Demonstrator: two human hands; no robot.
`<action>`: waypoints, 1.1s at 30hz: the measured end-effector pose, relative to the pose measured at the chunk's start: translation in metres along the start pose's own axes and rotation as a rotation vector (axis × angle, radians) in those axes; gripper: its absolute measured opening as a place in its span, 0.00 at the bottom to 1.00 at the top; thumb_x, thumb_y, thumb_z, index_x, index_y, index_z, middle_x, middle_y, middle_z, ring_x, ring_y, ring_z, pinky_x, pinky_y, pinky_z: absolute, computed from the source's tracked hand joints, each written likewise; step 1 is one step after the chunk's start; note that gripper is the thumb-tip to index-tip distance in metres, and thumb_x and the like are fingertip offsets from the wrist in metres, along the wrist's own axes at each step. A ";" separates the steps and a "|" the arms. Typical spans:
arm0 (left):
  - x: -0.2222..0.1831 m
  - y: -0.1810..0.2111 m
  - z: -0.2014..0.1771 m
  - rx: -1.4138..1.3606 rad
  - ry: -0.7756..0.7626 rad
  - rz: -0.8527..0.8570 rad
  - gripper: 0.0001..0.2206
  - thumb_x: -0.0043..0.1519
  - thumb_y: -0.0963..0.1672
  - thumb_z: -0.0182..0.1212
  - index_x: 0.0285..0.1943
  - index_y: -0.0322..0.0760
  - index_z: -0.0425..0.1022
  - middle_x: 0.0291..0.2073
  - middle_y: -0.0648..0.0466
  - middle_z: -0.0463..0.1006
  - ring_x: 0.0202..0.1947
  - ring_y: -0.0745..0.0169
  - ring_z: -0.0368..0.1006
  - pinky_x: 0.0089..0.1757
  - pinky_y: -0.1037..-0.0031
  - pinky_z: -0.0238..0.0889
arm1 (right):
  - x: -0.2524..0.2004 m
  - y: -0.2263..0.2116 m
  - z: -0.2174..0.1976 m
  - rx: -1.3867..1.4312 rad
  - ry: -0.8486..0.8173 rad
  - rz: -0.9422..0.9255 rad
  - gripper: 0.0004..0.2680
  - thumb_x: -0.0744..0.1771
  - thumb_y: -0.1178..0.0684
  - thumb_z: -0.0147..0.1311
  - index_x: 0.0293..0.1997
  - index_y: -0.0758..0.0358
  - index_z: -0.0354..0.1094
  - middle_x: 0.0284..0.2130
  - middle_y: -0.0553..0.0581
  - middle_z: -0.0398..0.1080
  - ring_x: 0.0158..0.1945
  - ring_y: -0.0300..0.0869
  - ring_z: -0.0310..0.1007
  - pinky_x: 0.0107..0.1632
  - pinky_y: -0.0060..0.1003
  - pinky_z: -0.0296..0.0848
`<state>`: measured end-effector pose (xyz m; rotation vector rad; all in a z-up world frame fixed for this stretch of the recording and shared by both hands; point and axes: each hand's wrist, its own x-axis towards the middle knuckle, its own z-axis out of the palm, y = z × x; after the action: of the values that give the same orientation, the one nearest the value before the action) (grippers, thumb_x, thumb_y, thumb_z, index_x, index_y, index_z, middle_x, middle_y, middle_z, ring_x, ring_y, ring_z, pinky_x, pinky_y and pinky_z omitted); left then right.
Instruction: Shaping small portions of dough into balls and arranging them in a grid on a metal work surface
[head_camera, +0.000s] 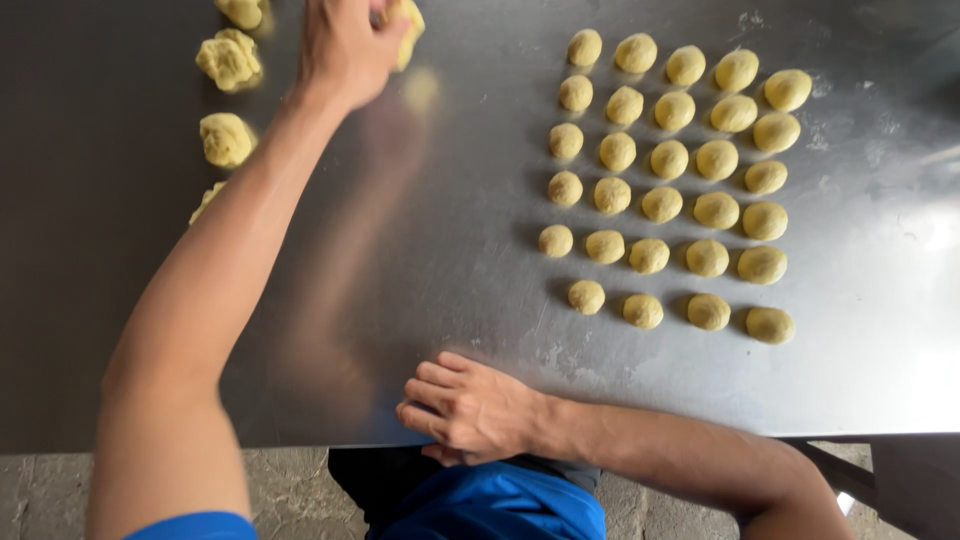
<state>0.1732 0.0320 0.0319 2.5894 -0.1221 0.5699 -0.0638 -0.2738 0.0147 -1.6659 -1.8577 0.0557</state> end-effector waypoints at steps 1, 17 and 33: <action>-0.021 0.019 0.001 -0.033 -0.025 -0.004 0.04 0.62 0.41 0.69 0.43 0.39 0.84 0.32 0.52 0.84 0.31 0.54 0.79 0.35 0.61 0.70 | 0.000 -0.001 0.001 0.001 -0.003 -0.001 0.16 0.64 0.45 0.63 0.47 0.66 0.67 0.41 0.61 0.68 0.41 0.51 0.65 0.43 0.43 0.62; -0.159 0.138 0.005 0.068 -0.164 0.026 0.31 0.63 0.54 0.62 0.67 0.28 0.68 0.65 0.36 0.68 0.66 0.33 0.62 0.57 0.43 0.61 | 0.003 -0.010 0.008 -0.030 -0.008 -0.057 0.09 0.66 0.52 0.57 0.45 0.65 0.65 0.40 0.60 0.67 0.40 0.51 0.65 0.42 0.43 0.62; -0.195 0.171 0.016 0.415 -0.342 0.003 0.41 0.74 0.59 0.47 0.82 0.26 0.38 0.79 0.32 0.35 0.80 0.30 0.32 0.72 0.36 0.33 | 0.014 -0.016 0.000 0.050 0.047 -0.062 0.04 0.70 0.60 0.45 0.41 0.68 0.65 0.35 0.62 0.67 0.37 0.53 0.65 0.43 0.44 0.65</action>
<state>-0.0296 -0.1291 0.0128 3.0739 -0.1311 0.1557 -0.0774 -0.2645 0.0276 -1.5613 -1.8569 0.0367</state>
